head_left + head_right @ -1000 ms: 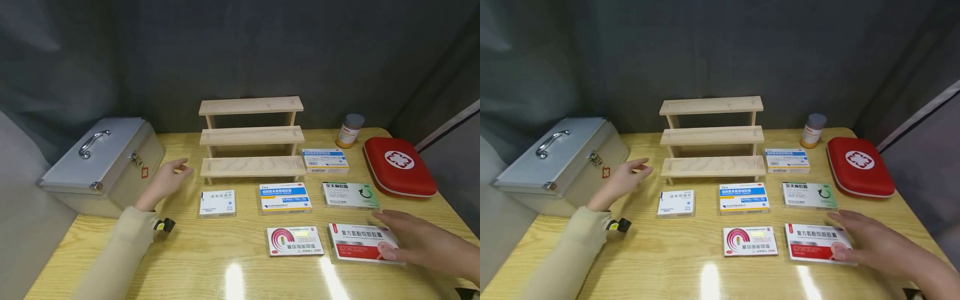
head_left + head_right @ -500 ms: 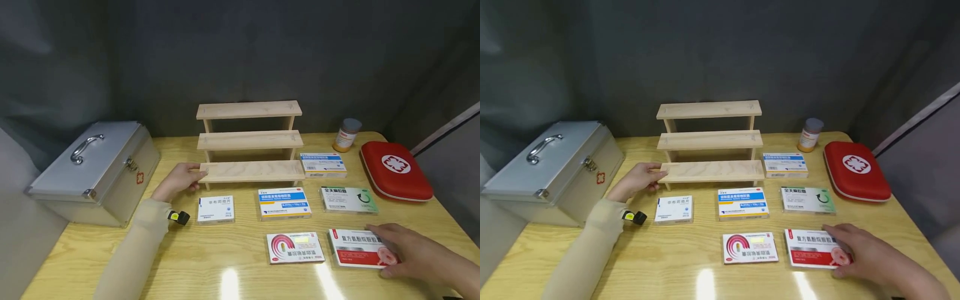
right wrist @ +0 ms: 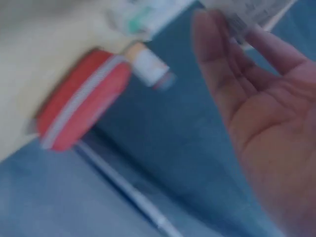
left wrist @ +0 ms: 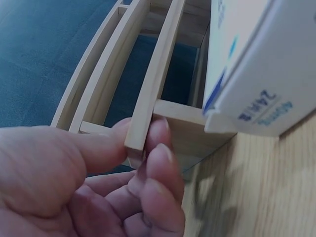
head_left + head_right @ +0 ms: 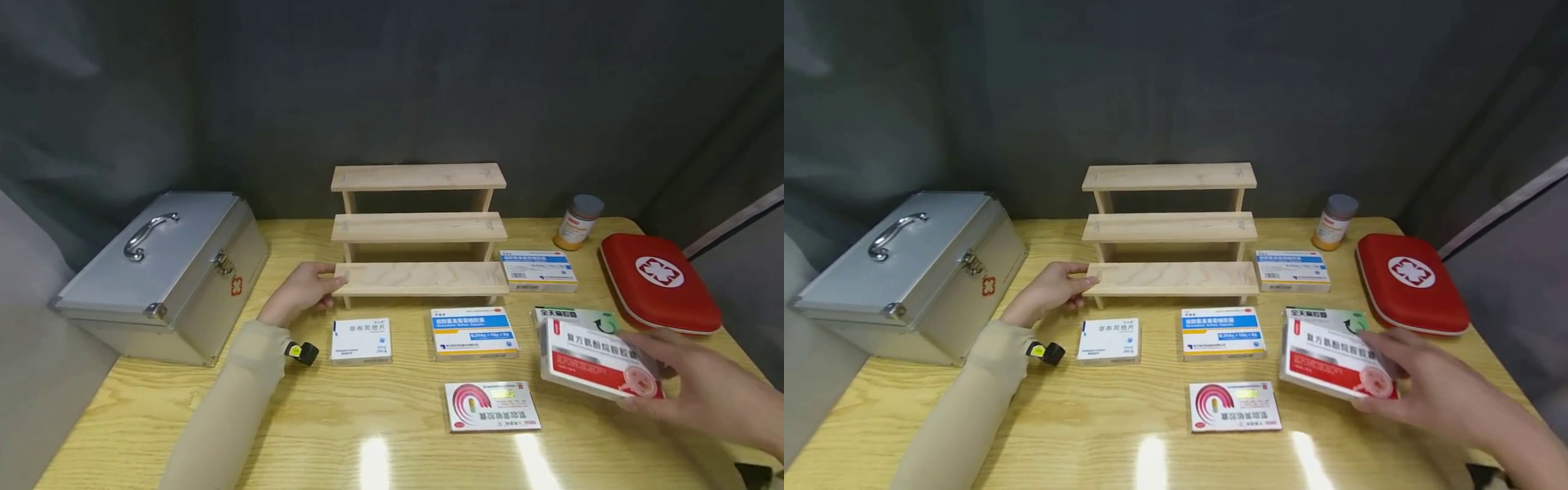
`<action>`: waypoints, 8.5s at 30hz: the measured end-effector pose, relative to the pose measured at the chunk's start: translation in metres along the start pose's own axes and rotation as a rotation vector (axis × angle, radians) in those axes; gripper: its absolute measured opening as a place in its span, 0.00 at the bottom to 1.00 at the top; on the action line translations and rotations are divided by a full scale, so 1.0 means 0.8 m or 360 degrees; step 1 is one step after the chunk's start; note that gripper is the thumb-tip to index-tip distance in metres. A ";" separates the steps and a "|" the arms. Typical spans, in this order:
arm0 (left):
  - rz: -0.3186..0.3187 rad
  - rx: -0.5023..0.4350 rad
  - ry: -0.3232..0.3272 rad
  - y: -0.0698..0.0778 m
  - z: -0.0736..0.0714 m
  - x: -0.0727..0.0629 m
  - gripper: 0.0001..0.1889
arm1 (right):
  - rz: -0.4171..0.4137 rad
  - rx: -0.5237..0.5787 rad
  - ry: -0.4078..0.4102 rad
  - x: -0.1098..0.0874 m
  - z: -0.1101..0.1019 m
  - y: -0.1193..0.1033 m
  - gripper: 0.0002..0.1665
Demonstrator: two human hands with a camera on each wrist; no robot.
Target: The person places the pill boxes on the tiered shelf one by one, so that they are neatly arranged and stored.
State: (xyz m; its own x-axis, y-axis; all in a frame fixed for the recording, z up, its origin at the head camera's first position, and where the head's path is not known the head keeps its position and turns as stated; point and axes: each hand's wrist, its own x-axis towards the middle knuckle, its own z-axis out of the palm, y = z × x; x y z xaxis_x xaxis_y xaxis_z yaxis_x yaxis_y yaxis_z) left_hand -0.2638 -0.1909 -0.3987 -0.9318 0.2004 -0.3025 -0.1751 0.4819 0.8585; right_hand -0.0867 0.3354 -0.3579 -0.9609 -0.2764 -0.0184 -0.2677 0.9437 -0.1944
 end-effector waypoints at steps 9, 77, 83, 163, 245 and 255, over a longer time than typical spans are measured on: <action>0.0044 -0.0015 -0.0028 0.008 0.016 0.008 0.31 | -0.0253 0.0147 0.0191 0.135 -0.089 -0.067 0.56; 0.0053 0.0083 -0.0053 0.014 0.004 0.015 0.32 | -0.0514 0.0188 0.0251 0.150 -0.090 -0.170 0.26; 0.0041 0.0107 -0.0071 0.016 0.004 0.015 0.34 | -0.0309 0.0162 -0.0420 0.106 -0.048 -0.149 0.30; 0.0148 0.0228 -0.0092 0.019 0.006 0.012 0.15 | -0.0403 -0.0001 0.0150 0.074 -0.059 -0.086 0.40; 0.0175 0.0223 -0.0083 0.028 0.019 0.050 0.28 | -0.0232 0.0079 0.0189 0.272 -0.167 -0.082 0.39; 0.0166 0.0252 -0.0072 0.028 0.004 0.053 0.30 | -0.0406 0.0280 0.0218 0.196 -0.089 -0.098 0.32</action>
State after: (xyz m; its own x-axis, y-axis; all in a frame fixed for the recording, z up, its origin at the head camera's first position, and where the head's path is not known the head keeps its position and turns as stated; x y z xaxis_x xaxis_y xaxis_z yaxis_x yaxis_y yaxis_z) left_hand -0.3066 -0.1692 -0.3937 -0.9263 0.2929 -0.2369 -0.0228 0.5840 0.8114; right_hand -0.2216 0.2306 -0.2759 -0.8682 -0.4615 0.1821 -0.4960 0.7981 -0.3422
